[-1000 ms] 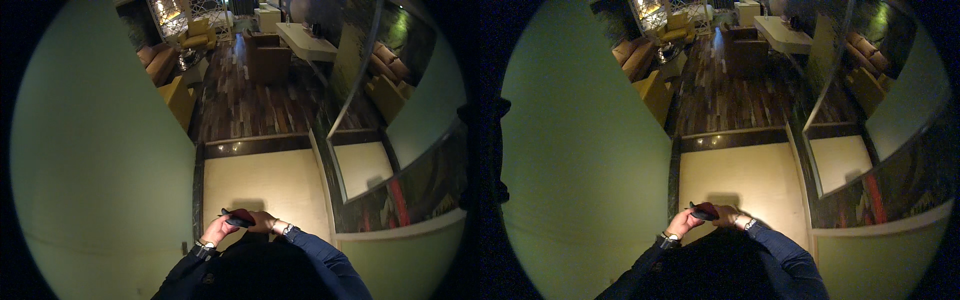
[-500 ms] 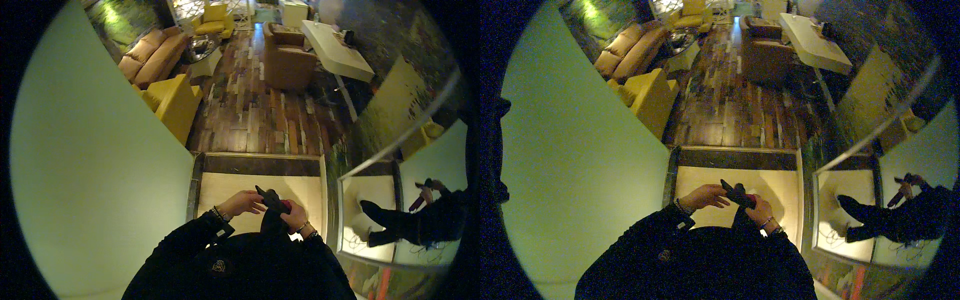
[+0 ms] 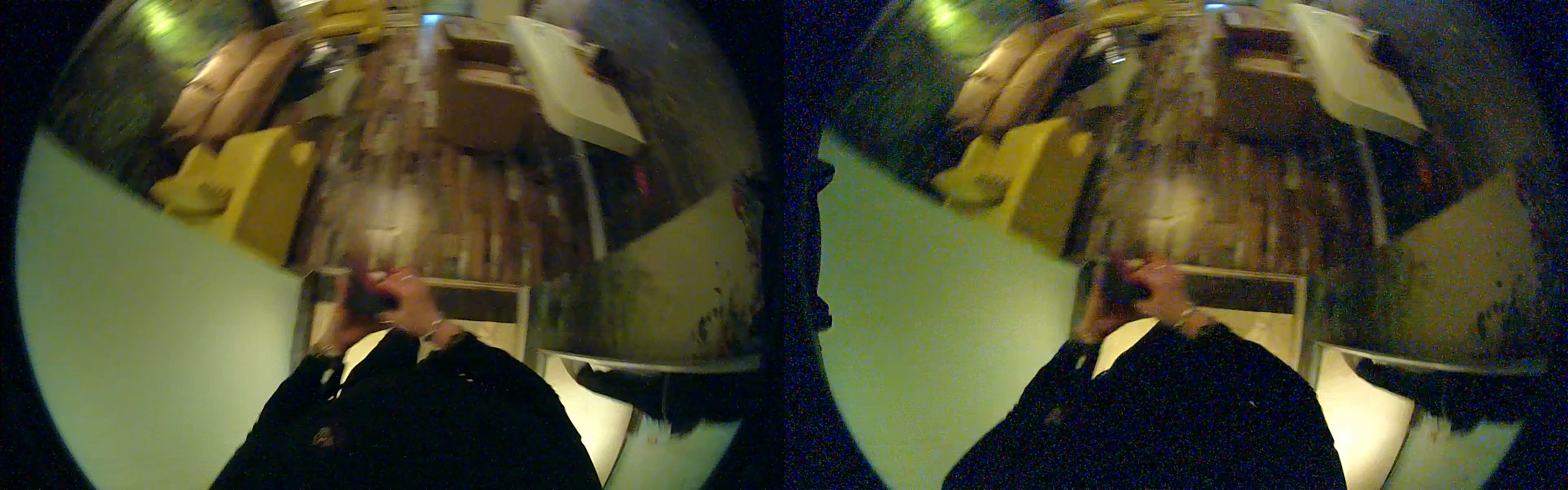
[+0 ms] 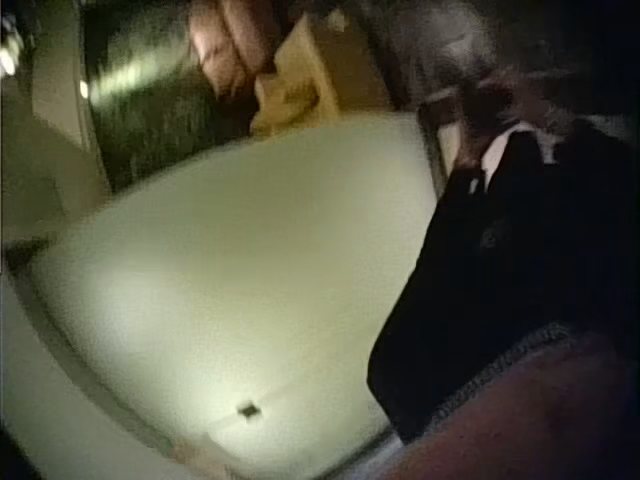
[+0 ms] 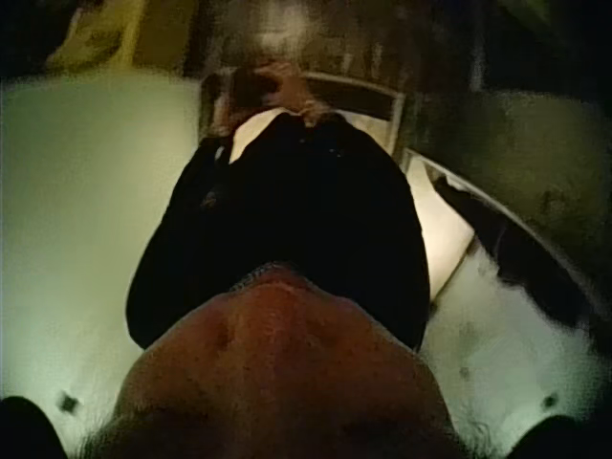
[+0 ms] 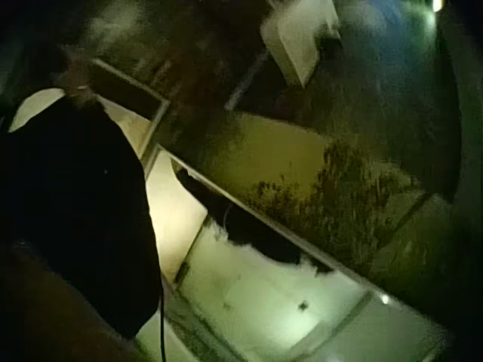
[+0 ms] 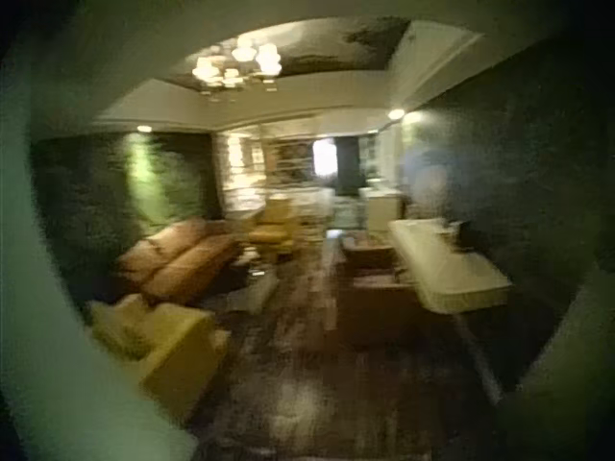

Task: The person wipes multiple surfaces in a hotel room using a cloth, including a table, coffee table, bedside table, and window sill. They also pick up and move slippers and a towel during the cleaning process.

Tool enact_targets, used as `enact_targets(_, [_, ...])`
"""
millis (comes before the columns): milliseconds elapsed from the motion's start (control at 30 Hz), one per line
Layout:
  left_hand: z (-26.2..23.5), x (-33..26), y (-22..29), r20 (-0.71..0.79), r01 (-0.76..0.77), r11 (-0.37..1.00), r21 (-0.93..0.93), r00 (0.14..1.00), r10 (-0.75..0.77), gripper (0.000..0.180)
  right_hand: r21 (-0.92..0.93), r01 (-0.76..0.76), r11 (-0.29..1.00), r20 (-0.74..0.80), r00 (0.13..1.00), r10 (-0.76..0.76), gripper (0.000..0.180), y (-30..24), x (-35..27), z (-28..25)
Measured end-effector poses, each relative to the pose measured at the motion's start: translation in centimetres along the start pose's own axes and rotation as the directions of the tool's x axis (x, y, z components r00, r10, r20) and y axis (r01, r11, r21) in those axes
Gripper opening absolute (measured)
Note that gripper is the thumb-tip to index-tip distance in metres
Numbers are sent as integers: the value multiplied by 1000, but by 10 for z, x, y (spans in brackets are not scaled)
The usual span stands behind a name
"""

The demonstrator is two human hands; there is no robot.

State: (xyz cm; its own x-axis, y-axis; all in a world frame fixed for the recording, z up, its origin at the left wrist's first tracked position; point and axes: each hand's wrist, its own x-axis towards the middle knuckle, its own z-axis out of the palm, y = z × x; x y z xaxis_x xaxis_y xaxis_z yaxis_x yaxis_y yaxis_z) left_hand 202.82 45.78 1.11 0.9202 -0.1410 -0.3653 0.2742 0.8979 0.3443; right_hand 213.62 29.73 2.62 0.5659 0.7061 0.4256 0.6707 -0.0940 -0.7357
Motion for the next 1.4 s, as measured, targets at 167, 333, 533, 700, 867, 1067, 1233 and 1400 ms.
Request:
enact_targets(167, [-11, 88, 37, -337, -98, 956, -277, 942, -1, 57, 170, -19, 985, 366, 930, -45, 34, 64, 47, -16])
enact_targets(333, [1, 220, 65, -324, -95, 984, 150, 936, 140, 34, -23, 81, 996, 383, 922, -66, 36, 150, 106, -67])
enact_targets(533, [51, 375, 113, -157, 164, 986, 28, 975, -158, 22, -13, -251, 968, 143, 957, 251, 46, 213, 153, -152])
enact_targets(700, [104, 458, 119, -187, 391, 862, 323, 919, -347, 34, 276, -536, 797, 51, 837, 545, 51, 270, 155, -219])
enact_targets(867, [122, 545, 134, -328, 603, 689, 403, 798, -506, 36, 333, -616, 714, 109, 777, 620, 55, 358, 171, -274])
enact_targets(1067, [170, 651, 168, -348, 523, 548, 653, 849, -397, 46, 200, -671, 714, 145, 741, 656, 49, 459, 215, -325])
enact_targets(1233, [226, 748, 176, -222, 273, 467, 841, 962, -162, 50, 81, -654, 752, -85, 748, 659, 45, 515, 232, -382])
enact_targets(1400, [266, 877, 148, 9, 34, 204, 978, 978, -207, 46, 268, -707, 655, -303, 583, 754, 44, 573, 214, -447])
